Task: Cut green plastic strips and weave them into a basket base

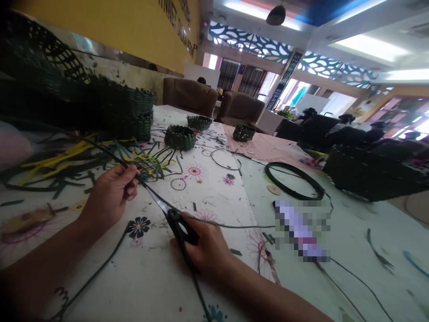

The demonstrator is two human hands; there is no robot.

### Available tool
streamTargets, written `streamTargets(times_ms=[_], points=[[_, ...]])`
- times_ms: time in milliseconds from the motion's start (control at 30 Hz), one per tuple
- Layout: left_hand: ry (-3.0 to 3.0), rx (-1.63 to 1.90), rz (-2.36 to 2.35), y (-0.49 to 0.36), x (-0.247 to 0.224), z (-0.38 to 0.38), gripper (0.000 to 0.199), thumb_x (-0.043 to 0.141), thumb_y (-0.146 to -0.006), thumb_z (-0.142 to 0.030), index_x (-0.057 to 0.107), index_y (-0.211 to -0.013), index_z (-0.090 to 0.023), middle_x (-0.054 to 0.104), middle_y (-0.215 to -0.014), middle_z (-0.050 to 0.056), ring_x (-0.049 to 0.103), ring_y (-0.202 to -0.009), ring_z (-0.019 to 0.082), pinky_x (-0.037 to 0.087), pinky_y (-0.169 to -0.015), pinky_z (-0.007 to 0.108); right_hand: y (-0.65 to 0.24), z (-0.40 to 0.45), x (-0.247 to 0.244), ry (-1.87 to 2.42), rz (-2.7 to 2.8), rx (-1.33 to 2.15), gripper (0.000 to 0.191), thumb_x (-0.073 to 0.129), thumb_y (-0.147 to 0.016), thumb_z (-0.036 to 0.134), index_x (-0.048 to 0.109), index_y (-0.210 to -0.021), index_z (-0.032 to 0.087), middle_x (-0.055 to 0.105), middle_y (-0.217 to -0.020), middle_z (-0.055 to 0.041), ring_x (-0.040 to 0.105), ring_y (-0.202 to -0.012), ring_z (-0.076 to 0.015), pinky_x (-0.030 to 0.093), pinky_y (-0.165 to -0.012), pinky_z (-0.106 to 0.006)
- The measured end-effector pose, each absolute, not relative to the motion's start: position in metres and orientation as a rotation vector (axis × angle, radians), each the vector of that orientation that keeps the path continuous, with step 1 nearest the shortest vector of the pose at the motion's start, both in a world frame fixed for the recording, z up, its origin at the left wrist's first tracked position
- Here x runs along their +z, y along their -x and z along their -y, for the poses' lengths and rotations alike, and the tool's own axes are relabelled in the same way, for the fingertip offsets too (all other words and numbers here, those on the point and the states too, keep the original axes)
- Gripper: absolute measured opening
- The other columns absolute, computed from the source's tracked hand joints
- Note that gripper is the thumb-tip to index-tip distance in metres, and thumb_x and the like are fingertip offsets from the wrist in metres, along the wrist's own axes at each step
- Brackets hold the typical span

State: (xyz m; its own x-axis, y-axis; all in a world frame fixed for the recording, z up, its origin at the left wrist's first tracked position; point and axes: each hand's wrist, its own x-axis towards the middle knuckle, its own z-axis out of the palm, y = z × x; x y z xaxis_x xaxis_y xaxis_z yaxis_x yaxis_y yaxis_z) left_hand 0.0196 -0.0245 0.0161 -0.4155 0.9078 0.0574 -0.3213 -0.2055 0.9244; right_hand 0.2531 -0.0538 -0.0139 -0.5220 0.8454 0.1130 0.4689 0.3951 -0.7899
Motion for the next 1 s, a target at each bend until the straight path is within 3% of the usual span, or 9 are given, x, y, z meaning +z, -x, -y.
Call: streamTargets(times_ms=[233, 433, 633, 833, 1000], points=[[-0.763, 1.677, -1.109, -0.0292, 0.0149, 0.0296, 0.02, 0.069, -0.078, -0.027, 0.055, -0.067, -0.016, 0.045, -0.054, -0.004, 0.037, -0.04, 0.004, 0.026, -0.036, 0.015, -0.2532, 0.0553, -0.0123, 1.14, 2.156, 0.987, 0.038, 0.068, -0.08, 0.03, 0.072, -0.117, 0.019, 0.073, -0.094, -0.0032, 0.064, -0.078, -0.0188, 0.051, -0.072, -0.028], [-0.753, 1.657, -1.113, -0.0278, 0.0153, 0.0306, 0.018, 0.068, -0.078, -0.025, 0.057, -0.067, -0.016, 0.047, -0.056, -0.003, 0.037, -0.04, 0.004, 0.027, -0.036, 0.015, -0.254, 0.052, -0.0111, 1.144, 2.167, 1.028, 0.046, 0.068, -0.08, 0.031, 0.069, -0.124, 0.019, 0.073, -0.091, -0.0025, 0.063, -0.073, -0.0175, 0.052, -0.07, -0.027], [-0.814, 1.626, -1.133, -0.0238, 0.0123, 0.0276, 0.02, 0.07, -0.076, -0.028, 0.056, -0.069, -0.016, 0.047, -0.055, -0.004, 0.038, -0.041, 0.005, 0.027, -0.036, 0.015, -0.2538, 0.0542, -0.0083, 1.141, 2.195, 0.98, 0.041, 0.067, -0.08, 0.029, 0.071, -0.119, 0.019, 0.072, -0.086, -0.0021, 0.061, -0.073, -0.0166, 0.051, -0.065, -0.024], [-0.815, 1.763, -1.148, -0.021, 0.0174, 0.0252, 0.02, 0.071, -0.073, -0.026, 0.053, -0.069, -0.018, 0.047, -0.053, -0.004, 0.036, -0.04, 0.005, 0.025, -0.035, 0.016, -0.2514, 0.0551, -0.013, 1.175, 2.123, 1.084, 0.048, 0.068, -0.078, 0.032, 0.069, -0.124, 0.019, 0.073, -0.089, -0.0034, 0.061, -0.07, -0.0168, 0.052, -0.069, -0.029], [-0.789, 1.717, -1.11, -0.0288, 0.0162, 0.0301, 0.023, 0.071, -0.074, -0.027, 0.052, -0.067, -0.018, 0.048, -0.056, -0.003, 0.037, -0.04, 0.005, 0.025, -0.037, 0.018, -0.2497, 0.0583, -0.0115, 1.169, 2.035, 1.182, 0.035, 0.069, -0.077, 0.033, 0.073, -0.109, 0.019, 0.071, -0.086, -0.002, 0.058, -0.07, -0.016, 0.05, -0.071, -0.029]])
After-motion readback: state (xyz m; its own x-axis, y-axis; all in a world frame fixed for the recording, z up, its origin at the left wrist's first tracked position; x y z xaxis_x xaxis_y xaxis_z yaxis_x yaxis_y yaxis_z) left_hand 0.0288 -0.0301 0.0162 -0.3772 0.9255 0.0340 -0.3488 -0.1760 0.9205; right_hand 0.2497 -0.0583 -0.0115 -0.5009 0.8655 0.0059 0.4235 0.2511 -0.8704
